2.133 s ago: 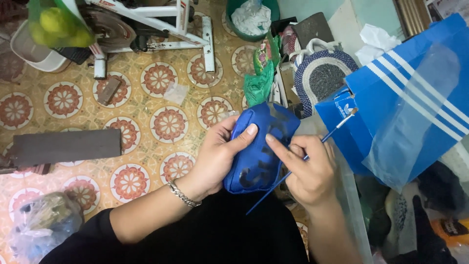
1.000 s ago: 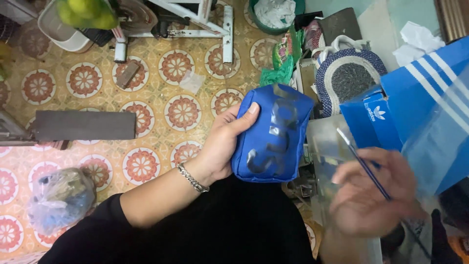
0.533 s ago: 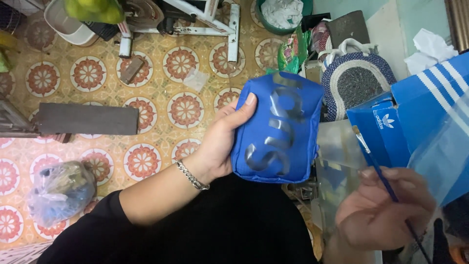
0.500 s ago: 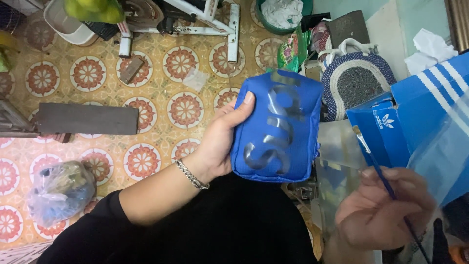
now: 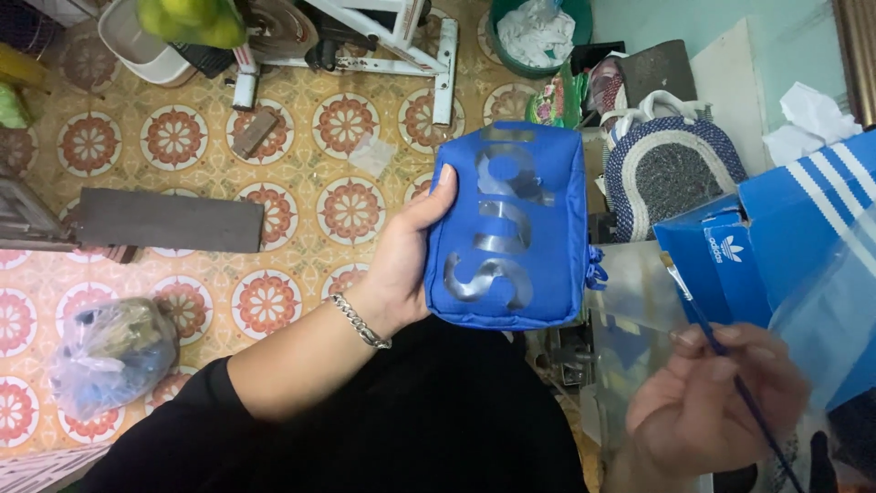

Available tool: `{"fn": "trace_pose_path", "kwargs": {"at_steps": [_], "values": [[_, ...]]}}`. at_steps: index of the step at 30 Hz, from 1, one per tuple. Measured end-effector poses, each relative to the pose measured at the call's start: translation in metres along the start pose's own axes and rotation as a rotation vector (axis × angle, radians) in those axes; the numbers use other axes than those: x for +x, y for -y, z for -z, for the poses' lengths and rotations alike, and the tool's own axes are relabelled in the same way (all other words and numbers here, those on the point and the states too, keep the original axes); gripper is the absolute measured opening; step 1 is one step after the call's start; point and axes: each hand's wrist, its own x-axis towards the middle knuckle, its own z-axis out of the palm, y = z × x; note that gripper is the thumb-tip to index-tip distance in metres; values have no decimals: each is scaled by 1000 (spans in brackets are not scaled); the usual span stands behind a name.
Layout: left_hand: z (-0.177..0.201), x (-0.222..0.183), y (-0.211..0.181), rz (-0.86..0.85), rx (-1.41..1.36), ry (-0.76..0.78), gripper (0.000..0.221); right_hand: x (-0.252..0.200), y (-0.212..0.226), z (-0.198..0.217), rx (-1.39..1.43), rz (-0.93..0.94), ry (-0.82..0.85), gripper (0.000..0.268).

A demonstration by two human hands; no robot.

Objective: Using a fine paintbrush to detail or touch up the logo on a blue pouch.

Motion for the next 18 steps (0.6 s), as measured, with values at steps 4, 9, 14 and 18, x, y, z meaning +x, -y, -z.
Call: {"fn": "trace_pose_path", "kwargs": {"at_steps": [4,9,14,18], "values": [[-3,0,-1,40,-30,-21,66,0,3,-2,-16,-11,3,16],[-3,0,1,97,-29,-78,74,3,0,-8,-12,22,-24,9],[-5,3,6,14,-20,-108,68,12,-29,-14,192,360,247,55],[-11,3,9,-15,20,-134,63,23,19,-42,-562,477,451,48]]}}
